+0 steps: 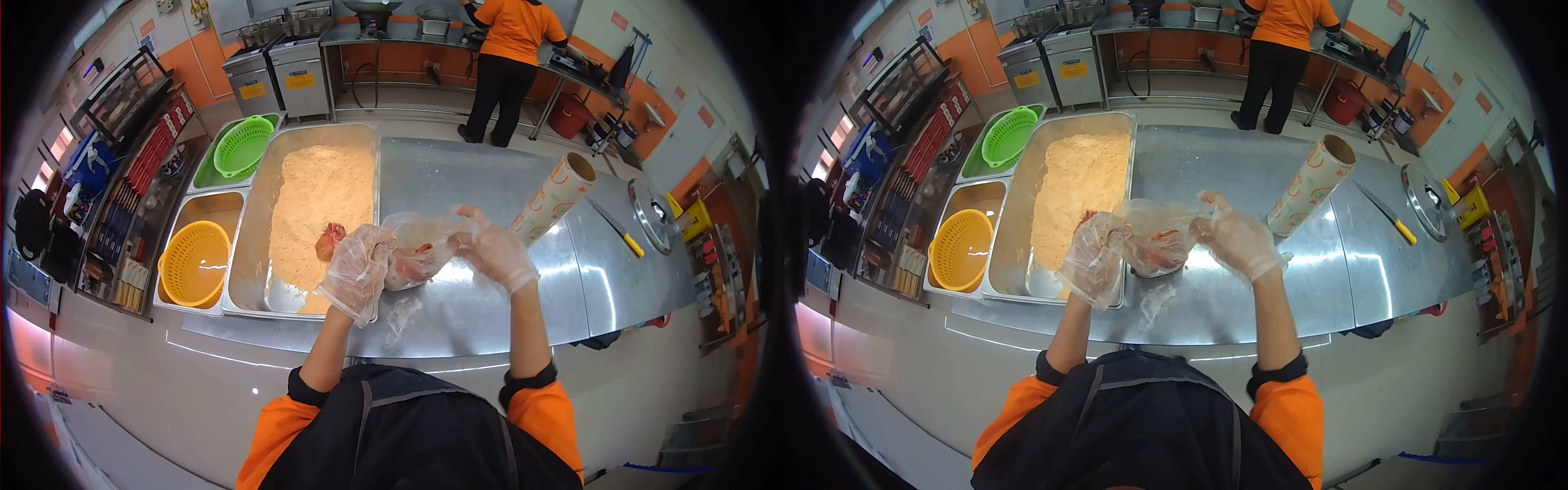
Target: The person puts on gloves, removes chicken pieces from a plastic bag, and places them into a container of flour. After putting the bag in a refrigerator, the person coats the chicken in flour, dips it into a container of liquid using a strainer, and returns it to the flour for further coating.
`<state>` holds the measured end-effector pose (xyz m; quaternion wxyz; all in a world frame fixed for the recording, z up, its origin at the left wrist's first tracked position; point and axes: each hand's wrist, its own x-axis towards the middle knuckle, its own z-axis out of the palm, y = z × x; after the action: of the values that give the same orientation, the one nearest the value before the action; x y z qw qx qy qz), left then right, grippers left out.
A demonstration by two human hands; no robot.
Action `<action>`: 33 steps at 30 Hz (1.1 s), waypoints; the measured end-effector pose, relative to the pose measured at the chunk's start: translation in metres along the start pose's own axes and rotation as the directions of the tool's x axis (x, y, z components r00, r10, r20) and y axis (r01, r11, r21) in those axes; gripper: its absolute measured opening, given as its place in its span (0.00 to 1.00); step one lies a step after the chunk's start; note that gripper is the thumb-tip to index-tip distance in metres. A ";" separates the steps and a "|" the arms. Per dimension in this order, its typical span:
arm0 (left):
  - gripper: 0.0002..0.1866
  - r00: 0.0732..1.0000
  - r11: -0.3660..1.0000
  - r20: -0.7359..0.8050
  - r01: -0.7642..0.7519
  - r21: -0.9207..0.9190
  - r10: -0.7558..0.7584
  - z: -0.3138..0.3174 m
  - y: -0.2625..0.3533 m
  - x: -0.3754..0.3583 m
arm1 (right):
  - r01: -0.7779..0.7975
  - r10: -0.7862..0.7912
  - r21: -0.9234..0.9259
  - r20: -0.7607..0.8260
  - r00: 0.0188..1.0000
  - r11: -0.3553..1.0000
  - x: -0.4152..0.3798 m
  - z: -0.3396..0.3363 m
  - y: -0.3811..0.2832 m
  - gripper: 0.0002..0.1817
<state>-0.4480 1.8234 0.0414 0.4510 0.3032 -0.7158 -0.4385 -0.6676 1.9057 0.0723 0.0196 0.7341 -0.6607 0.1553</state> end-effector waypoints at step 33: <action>0.13 0.920 0.948 0.239 0.284 0.140 -0.311 0.062 -0.034 -0.015 | -0.125 0.491 0.576 -0.541 0.683 0.808 -0.081 0.128 0.009 0.05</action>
<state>-0.4968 1.8427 -0.0074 0.2659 0.3715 -0.7354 -0.5005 -0.6568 1.9529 -0.0715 0.0386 0.4807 -0.6636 0.5719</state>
